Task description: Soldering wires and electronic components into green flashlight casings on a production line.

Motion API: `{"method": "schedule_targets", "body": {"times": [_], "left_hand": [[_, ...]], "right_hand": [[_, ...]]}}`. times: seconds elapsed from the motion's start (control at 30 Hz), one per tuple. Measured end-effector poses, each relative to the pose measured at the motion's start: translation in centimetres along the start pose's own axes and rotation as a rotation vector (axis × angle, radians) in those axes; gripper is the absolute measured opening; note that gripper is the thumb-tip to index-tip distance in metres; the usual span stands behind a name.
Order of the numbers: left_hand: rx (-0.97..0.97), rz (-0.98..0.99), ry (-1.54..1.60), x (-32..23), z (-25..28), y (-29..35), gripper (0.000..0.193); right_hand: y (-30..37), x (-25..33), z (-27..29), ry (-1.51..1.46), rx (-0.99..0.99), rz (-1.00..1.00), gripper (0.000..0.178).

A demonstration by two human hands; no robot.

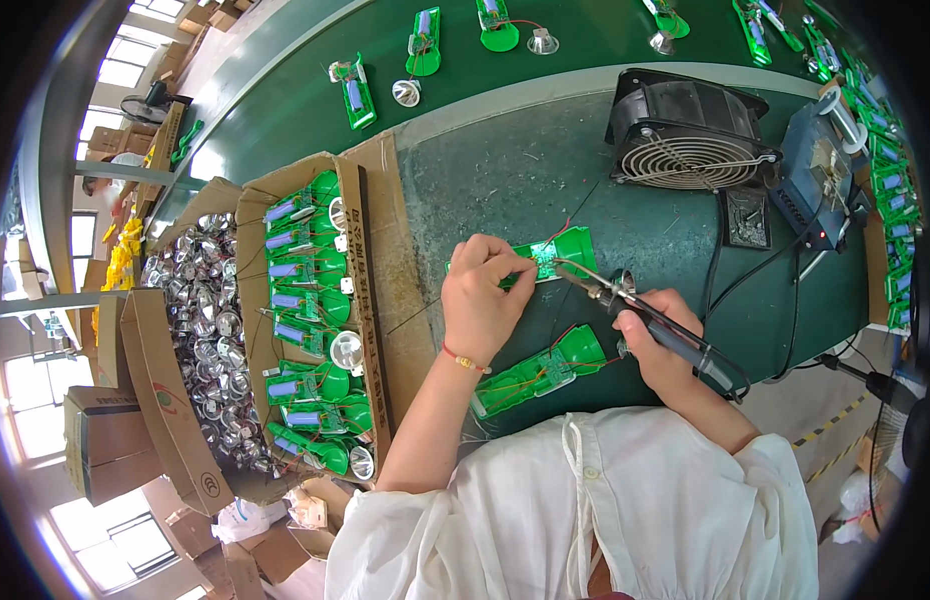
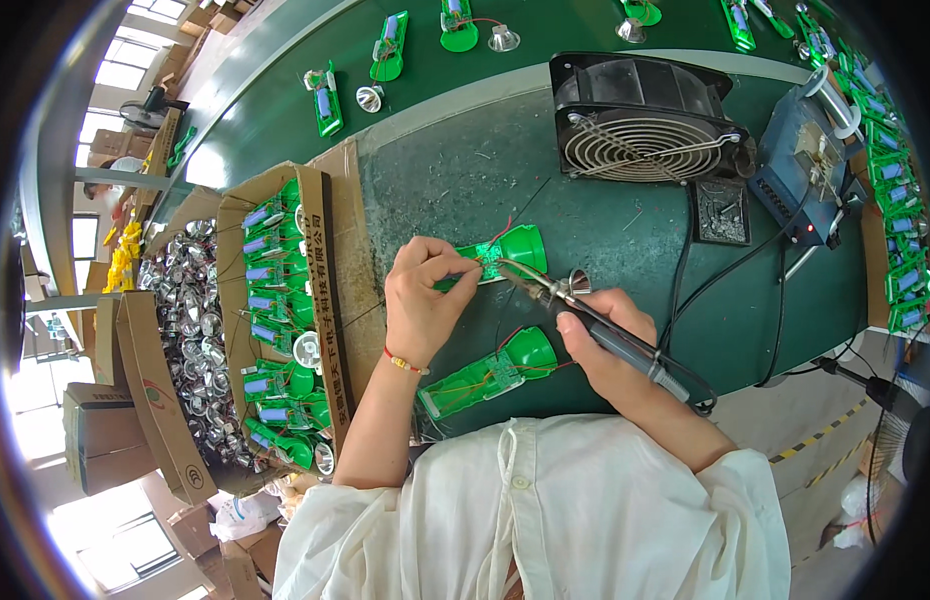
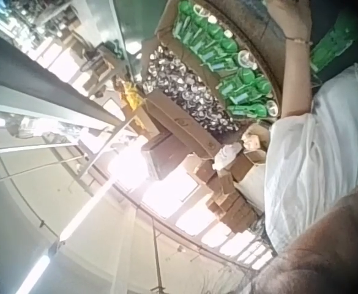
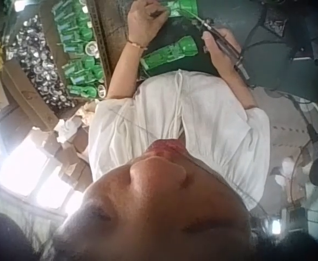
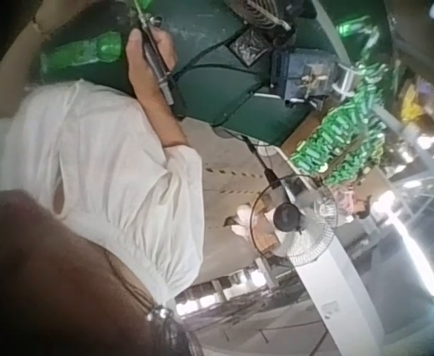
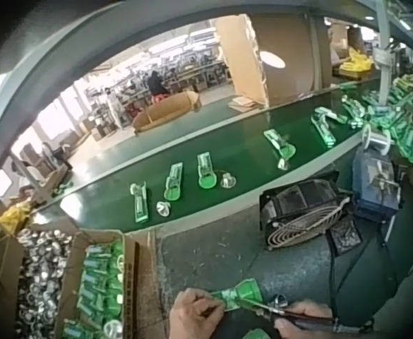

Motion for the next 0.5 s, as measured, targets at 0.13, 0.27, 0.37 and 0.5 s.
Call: {"method": "schedule_targets", "body": {"times": [0.13,0.27,0.37,0.5], "left_hand": [[-0.005,0.0,0.012,0.1,-0.2,0.0,0.009],[-0.009,-0.002,-0.005,-0.1,0.0,0.0,0.009],[0.002,0.008,-0.022,-0.2,0.0,-0.1,0.008],[0.046,0.006,-0.054,-0.1,-0.2,-0.2,0.01]], "right_hand": [[0.4,0.3,1.6,-0.147,-0.085,0.047,0.014],[1.0,0.5,2.7,-0.237,-0.138,0.092,0.017],[1.1,0.5,3.1,-0.214,-0.142,0.126,0.017],[1.5,0.2,3.3,-0.211,-0.137,0.115,0.017]]}}
Point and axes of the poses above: each hand's wrist, its own y-axis away from the middle knuckle, its own z-axis out of the back of the hand, x = y × z, the point moved 9 cm from there along -y, towards the middle knuckle, and after that the axes turned 13 degrees about -z, right-handed, at the moved point
